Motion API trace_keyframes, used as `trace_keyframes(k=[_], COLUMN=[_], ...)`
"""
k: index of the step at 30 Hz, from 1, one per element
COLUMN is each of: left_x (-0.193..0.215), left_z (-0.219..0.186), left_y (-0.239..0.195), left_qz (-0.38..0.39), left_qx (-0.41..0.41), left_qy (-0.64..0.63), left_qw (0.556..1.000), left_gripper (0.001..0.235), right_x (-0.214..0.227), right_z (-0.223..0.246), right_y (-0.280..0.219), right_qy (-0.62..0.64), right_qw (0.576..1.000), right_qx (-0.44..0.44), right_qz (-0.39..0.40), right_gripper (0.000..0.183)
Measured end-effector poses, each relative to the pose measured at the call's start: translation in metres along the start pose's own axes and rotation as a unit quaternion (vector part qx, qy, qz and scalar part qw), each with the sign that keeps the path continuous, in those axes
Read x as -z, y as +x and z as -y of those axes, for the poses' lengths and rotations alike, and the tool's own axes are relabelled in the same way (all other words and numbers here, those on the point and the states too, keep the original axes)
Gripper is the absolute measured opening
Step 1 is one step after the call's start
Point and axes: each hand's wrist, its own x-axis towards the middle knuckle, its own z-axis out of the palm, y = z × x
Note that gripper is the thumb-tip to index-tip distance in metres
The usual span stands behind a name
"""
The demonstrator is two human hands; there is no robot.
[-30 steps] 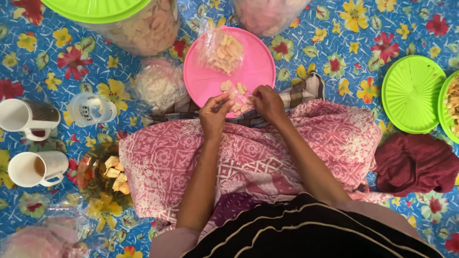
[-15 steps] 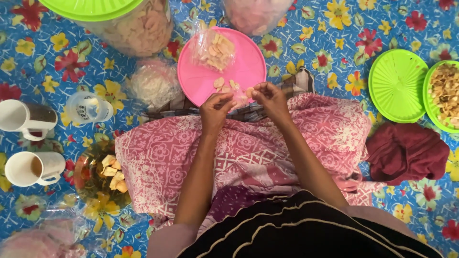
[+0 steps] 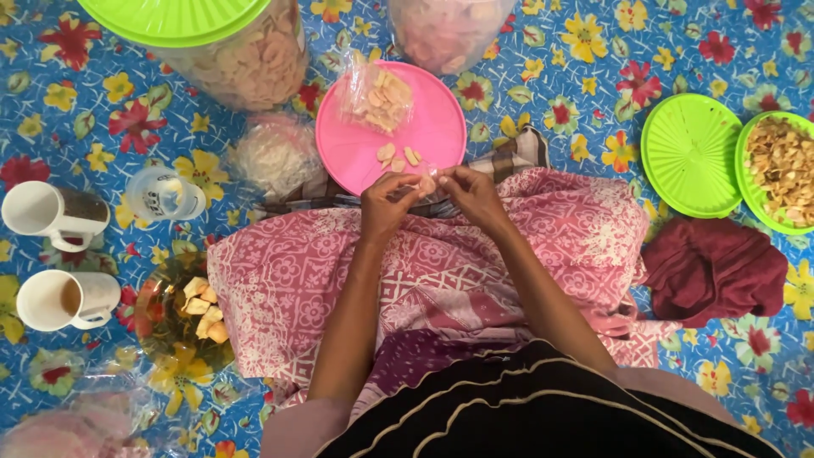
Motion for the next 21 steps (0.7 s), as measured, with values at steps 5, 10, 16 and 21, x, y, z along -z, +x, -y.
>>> trace_keyframes(k=[5, 10, 16, 21], left_x=[0.003, 0.002, 0.001, 0.0], left_z=[-0.008, -0.006, -0.005, 0.001], left_y=[0.001, 0.001, 0.002, 0.002], left_qz=[-0.004, 0.0, 0.007, -0.021], left_qx=[-0.009, -0.001, -0.005, 0.003], left_qy=[-0.007, -0.009, -0.009, 0.015], left_qw=[1.0, 1.0, 1.0, 1.0], left_gripper=[0.028, 0.028, 0.032, 0.03], right_x=[-0.009, -0.007, -0.007, -0.014], right_z=[0.026, 0.005, -0.004, -0.002], right_y=[-0.006, 0.002, 0.009, 0.011], right_qy=[0.017, 0.013, 0.022, 0.042], right_qw=[1.0, 1.0, 0.999, 0.997], right_qx=[-0.006, 0.001, -0.032, -0.045], right_qz=[0.007, 0.014, 0.035, 0.036], right_gripper=[0.011, 0.023, 0.018, 0.019])
